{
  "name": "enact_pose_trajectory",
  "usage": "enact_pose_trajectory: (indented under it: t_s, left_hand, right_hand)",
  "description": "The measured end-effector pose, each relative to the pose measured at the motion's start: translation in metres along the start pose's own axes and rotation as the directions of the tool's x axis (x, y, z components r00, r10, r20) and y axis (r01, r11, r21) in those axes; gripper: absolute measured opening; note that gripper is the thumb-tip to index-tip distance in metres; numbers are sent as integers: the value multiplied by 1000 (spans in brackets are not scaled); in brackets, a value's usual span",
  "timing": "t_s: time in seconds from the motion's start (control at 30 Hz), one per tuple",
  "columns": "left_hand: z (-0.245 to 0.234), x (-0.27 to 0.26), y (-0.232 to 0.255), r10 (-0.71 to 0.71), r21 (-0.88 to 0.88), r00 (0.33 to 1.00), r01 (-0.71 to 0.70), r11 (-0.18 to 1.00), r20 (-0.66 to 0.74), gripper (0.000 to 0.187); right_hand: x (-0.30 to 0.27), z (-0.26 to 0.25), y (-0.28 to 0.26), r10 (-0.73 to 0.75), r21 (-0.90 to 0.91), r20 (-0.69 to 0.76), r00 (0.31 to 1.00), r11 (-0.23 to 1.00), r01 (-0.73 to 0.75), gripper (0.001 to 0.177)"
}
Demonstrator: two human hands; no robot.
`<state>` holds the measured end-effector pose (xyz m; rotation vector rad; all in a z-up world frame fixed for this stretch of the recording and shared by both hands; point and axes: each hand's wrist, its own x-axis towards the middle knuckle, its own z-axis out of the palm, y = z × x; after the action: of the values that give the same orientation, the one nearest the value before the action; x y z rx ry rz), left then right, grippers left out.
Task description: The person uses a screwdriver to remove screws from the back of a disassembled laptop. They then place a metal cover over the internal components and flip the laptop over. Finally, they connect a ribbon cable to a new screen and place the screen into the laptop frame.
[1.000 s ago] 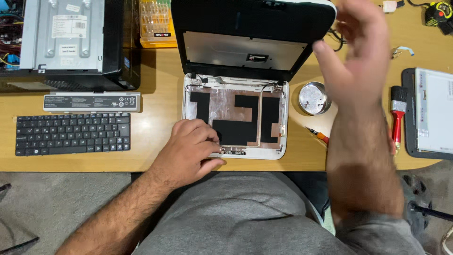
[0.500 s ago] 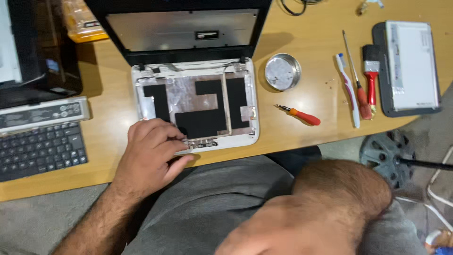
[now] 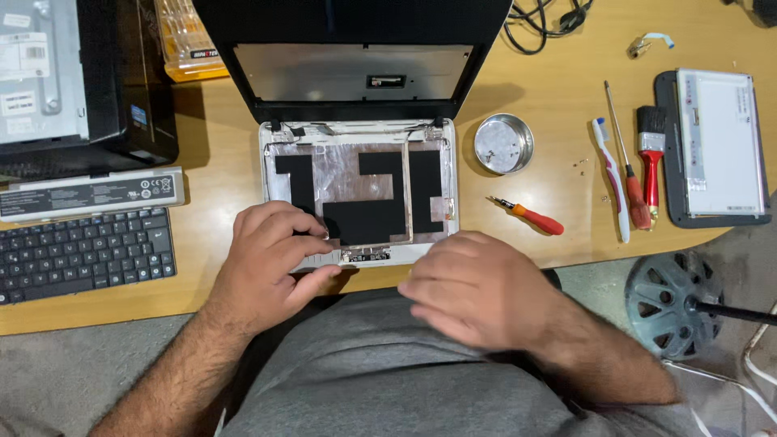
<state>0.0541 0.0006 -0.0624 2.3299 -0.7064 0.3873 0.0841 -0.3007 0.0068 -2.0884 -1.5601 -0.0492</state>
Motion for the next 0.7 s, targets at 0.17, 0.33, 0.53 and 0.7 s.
enact_pose_trajectory:
  t_s: [0.17, 0.33, 0.53, 0.7]
  left_hand:
    - [-5, 10, -10, 27, 6, 997, -27, 1000, -69, 25]
    - [-28, 54, -1, -270, -188, 913, 220, 957, -306, 58]
    - [-42, 104, -41, -499, -512, 847, 351, 784, -182, 69]
    - [-35, 117, -62, -705, -424, 708, 625, 655, -46, 34]
  right_hand:
    - [-30, 48, 28, 169, -123, 26, 985, 979, -165, 22]
    - [-34, 59, 33, 209, -158, 82, 975, 968, -194, 23]
    - [-43, 77, 44, 181, -169, 67, 981, 971, -168, 27]
    - [-47, 82, 48, 195, -169, 43, 980, 968, -185, 27]
